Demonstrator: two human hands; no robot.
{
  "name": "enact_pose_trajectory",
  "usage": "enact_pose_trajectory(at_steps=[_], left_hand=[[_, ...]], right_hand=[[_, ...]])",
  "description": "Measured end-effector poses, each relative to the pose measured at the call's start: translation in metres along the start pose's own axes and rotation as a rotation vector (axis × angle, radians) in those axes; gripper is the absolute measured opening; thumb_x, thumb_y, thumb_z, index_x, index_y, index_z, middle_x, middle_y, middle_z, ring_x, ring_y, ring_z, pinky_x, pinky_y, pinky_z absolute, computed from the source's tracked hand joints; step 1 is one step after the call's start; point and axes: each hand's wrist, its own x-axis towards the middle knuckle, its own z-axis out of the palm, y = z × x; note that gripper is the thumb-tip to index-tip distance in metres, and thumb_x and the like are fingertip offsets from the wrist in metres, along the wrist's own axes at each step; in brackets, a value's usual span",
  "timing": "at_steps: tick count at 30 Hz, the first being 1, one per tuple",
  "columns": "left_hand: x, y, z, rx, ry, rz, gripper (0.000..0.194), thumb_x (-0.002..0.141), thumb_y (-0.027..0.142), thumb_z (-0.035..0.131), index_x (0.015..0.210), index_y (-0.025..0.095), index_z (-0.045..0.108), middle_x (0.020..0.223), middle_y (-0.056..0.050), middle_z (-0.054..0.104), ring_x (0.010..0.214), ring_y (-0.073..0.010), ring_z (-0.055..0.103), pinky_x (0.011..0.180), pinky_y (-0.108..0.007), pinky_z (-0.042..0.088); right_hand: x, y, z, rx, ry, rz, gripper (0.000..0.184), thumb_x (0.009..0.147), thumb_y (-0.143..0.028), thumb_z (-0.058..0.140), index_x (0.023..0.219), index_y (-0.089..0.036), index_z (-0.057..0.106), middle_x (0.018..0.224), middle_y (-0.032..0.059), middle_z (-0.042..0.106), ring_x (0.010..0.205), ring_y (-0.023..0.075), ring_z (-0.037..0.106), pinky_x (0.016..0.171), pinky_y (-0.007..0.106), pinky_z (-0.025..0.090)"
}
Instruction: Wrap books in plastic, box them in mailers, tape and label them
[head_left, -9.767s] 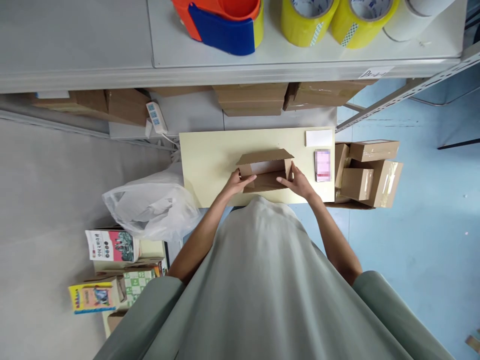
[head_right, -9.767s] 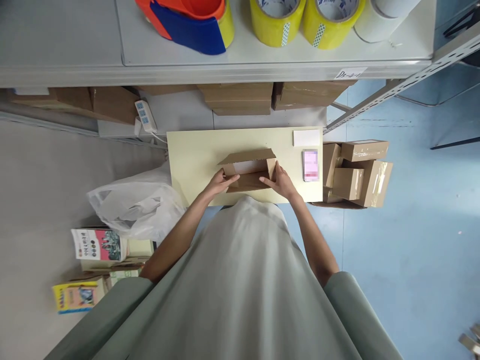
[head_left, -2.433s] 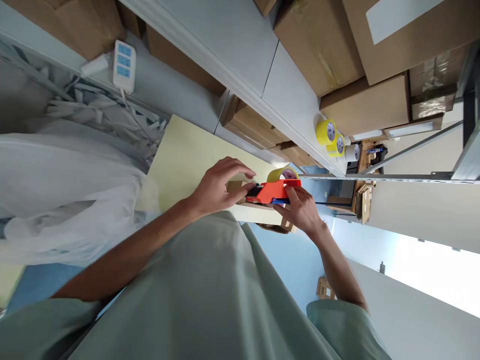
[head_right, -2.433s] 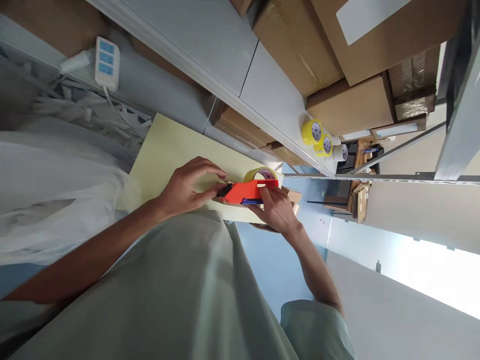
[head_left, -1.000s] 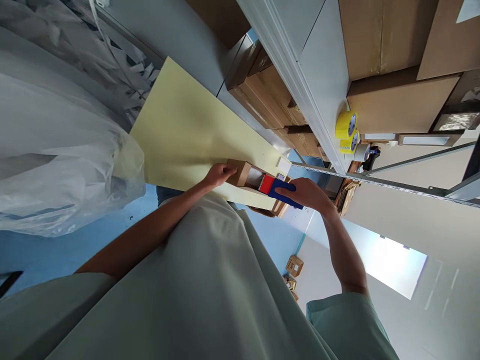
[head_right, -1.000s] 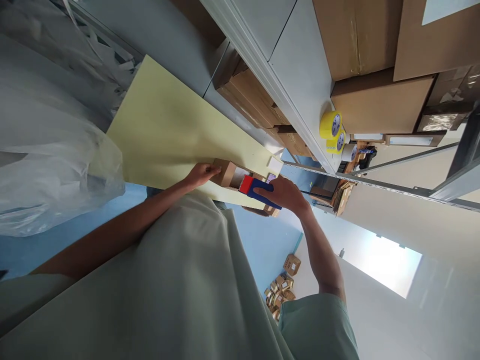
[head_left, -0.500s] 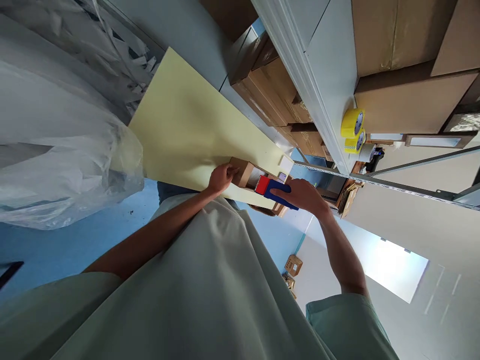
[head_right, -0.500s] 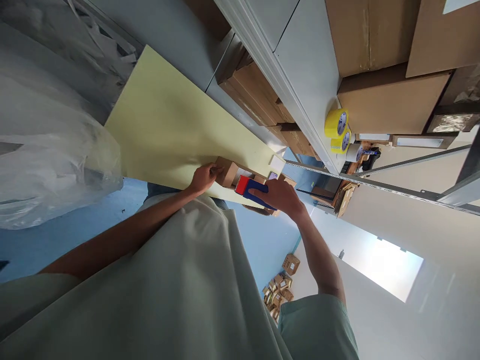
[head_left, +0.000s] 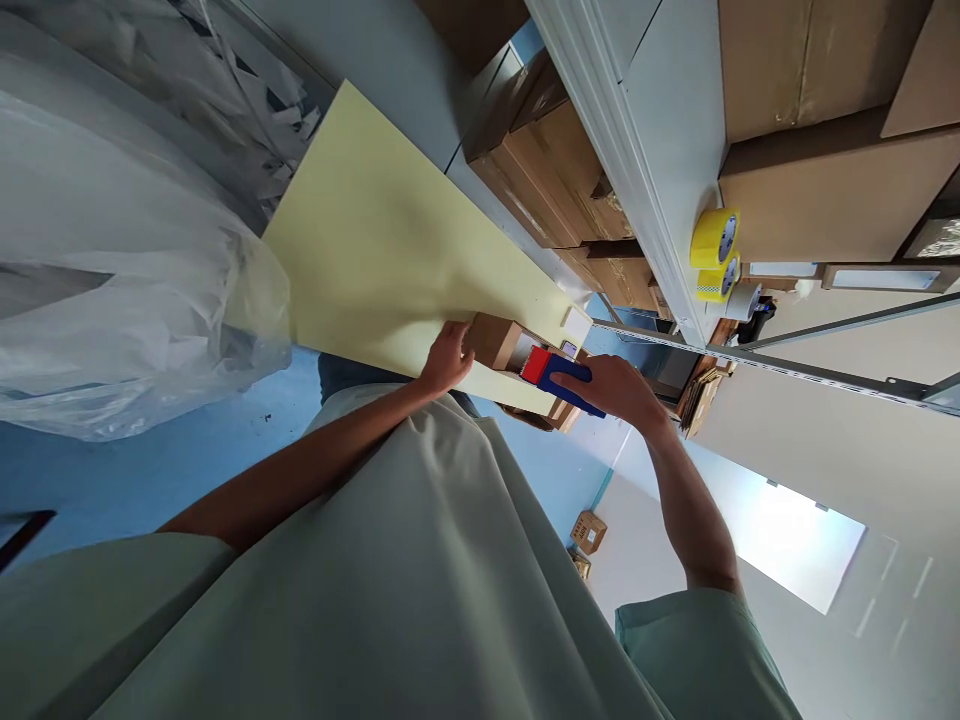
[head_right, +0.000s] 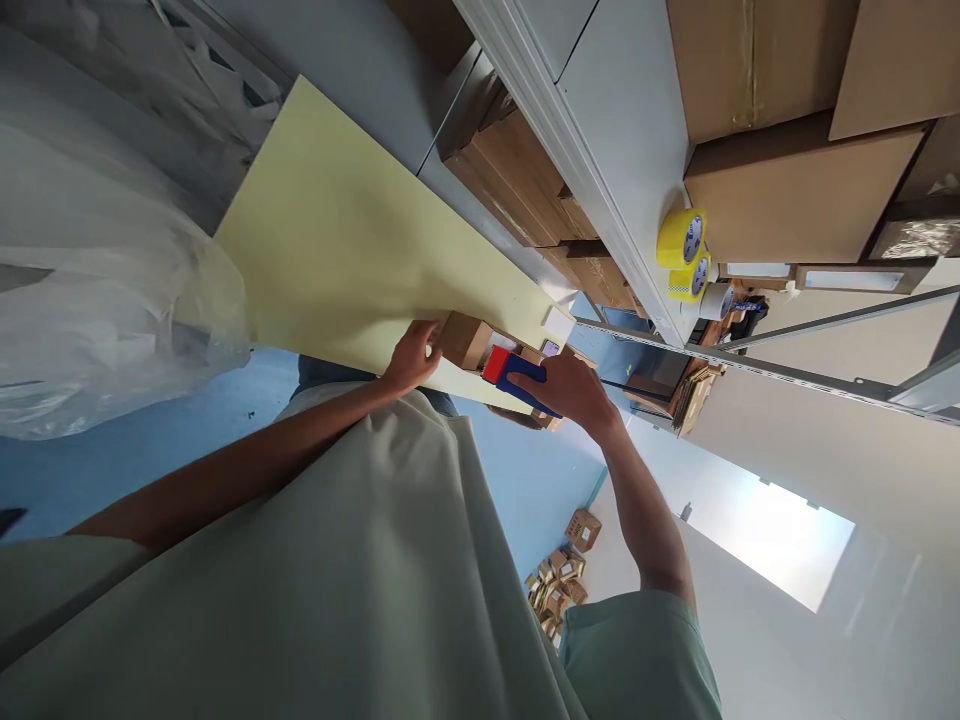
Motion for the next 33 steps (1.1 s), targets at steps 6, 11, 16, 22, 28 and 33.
enact_pose_trajectory(at_steps=[6, 11, 16, 22, 28, 33], left_hand=[[-0.026, 0.024, 0.023, -0.041, -0.150, 0.146, 0.109, 0.090, 0.049, 0.078, 0.179, 0.012, 0.028, 0.182, -0.023, 0.039, 0.168, -0.0444, 0.041, 0.135, -0.052, 0.041], [-0.015, 0.035, 0.053, -0.014, -0.191, 0.185, 0.116, 0.093, 0.052, 0.082, 0.178, 0.004, 0.020, 0.183, -0.032, 0.030, 0.170, -0.0441, 0.036, 0.136, -0.052, 0.040], [-0.011, 0.028, 0.056, 0.031, -0.136, 0.223, 0.084, 0.107, 0.035, 0.062, 0.179, 0.011, 0.026, 0.182, -0.025, 0.037, 0.169, -0.0373, 0.042, 0.133, -0.050, 0.045], [-0.017, 0.030, 0.039, 0.061, -0.061, 0.168, 0.072, 0.111, 0.037, 0.055, 0.177, 0.012, 0.037, 0.178, -0.022, 0.046, 0.164, -0.0373, 0.050, 0.132, -0.048, 0.046], [-0.035, 0.023, 0.006, 0.068, 0.093, 0.090, 0.077, 0.110, 0.046, 0.059, 0.176, 0.013, 0.037, 0.176, -0.022, 0.050, 0.160, -0.0388, 0.053, 0.131, -0.049, 0.046], [-0.046, 0.013, -0.015, 0.081, 0.081, 0.101, 0.080, 0.108, 0.044, 0.060, 0.178, 0.014, 0.034, 0.179, -0.021, 0.046, 0.162, -0.0392, 0.051, 0.131, -0.049, 0.047]], right_hand=[[-0.002, 0.003, 0.005, -0.004, 0.027, -0.015, 0.062, 0.110, -0.075, 0.054, 0.094, -0.020, 0.078, 0.089, 0.0122, 0.081, 0.086, 0.0277, 0.078, 0.068, 0.032, 0.041], [0.000, 0.004, 0.009, 0.003, 0.062, -0.033, 0.065, 0.109, -0.078, 0.053, 0.098, -0.020, 0.079, 0.099, 0.0148, 0.084, 0.093, 0.0294, 0.079, 0.067, 0.032, 0.040], [0.004, 0.009, 0.010, 0.013, 0.053, -0.046, 0.069, 0.109, -0.080, 0.051, 0.092, -0.020, 0.079, 0.096, 0.0156, 0.083, 0.092, 0.0297, 0.078, 0.069, 0.032, 0.042], [0.004, 0.005, 0.005, -0.019, 0.078, -0.101, 0.071, 0.110, -0.082, 0.045, 0.090, -0.021, 0.076, 0.094, 0.0148, 0.082, 0.090, 0.0291, 0.076, 0.070, 0.033, 0.040], [0.001, -0.020, -0.014, 0.005, 0.082, -0.170, 0.066, 0.109, -0.079, 0.050, 0.100, -0.020, 0.078, 0.089, 0.0114, 0.080, 0.082, 0.0253, 0.073, 0.068, 0.032, 0.039], [0.001, -0.046, -0.023, -0.046, 0.071, -0.198, 0.066, 0.108, -0.080, 0.051, 0.107, -0.020, 0.079, 0.090, 0.0126, 0.079, 0.086, 0.0272, 0.074, 0.068, 0.032, 0.040]])
